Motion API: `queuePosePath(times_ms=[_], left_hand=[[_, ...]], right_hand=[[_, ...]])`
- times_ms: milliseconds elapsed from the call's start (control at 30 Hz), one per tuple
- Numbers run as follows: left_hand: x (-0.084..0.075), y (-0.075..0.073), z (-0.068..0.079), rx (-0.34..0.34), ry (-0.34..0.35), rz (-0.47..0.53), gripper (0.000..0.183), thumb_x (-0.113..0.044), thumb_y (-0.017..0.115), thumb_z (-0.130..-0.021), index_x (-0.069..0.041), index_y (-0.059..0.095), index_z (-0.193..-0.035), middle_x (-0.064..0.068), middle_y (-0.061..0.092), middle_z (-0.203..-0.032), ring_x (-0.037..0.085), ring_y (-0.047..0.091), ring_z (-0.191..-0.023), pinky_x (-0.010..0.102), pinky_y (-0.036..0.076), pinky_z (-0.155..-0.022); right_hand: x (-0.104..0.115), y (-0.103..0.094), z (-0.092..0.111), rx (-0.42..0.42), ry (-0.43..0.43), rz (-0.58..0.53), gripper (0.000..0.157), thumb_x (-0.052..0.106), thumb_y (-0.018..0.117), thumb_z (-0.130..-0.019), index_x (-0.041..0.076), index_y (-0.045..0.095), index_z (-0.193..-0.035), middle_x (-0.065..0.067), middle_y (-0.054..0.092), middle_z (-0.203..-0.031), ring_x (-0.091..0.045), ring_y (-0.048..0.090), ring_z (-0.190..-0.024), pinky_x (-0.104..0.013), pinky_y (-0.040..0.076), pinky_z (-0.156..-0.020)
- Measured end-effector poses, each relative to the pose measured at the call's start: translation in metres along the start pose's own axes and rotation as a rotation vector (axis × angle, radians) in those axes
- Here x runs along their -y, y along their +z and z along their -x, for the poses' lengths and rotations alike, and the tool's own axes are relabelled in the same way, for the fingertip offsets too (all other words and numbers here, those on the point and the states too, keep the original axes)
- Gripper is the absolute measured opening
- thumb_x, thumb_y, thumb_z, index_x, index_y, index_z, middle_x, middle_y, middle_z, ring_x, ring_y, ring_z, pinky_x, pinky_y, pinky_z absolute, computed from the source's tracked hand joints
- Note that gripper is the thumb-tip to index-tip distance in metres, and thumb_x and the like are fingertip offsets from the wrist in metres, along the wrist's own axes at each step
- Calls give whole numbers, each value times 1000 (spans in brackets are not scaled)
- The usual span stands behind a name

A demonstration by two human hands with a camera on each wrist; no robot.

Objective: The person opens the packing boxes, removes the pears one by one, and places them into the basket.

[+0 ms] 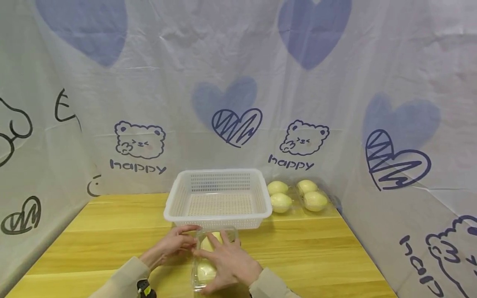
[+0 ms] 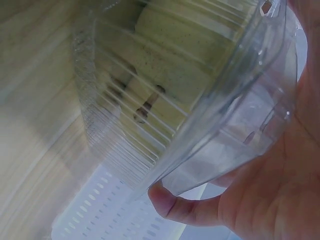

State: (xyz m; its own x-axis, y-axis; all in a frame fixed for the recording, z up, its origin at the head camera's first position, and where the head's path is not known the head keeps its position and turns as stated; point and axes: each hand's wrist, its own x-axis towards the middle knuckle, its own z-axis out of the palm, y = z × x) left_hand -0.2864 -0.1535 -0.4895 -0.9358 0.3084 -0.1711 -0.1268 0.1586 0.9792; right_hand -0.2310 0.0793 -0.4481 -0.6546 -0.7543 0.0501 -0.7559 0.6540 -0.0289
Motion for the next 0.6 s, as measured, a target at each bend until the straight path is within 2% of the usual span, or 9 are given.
queuePosePath(times_ms=[300, 600], left_hand=[[-1, 3, -6, -45, 28, 19, 51, -3, 64, -85, 8, 53, -134, 2, 71, -74, 9, 65, -61, 20, 42, -50], [-2, 6, -8, -83, 48, 12, 47, 0, 62, -85, 12, 54, -129, 0, 66, -65, 7, 59, -53, 19, 36, -47]], right_hand=[[2, 3, 0, -26, 18, 54, 92, 81, 63, -68, 47, 35, -148, -11, 29, -159, -42, 33, -139, -70, 42, -93], [2, 4, 0, -35, 23, 51, 90, 81, 63, -68, 47, 35, -148, -10, 28, -160, -42, 32, -140, -72, 40, -94]])
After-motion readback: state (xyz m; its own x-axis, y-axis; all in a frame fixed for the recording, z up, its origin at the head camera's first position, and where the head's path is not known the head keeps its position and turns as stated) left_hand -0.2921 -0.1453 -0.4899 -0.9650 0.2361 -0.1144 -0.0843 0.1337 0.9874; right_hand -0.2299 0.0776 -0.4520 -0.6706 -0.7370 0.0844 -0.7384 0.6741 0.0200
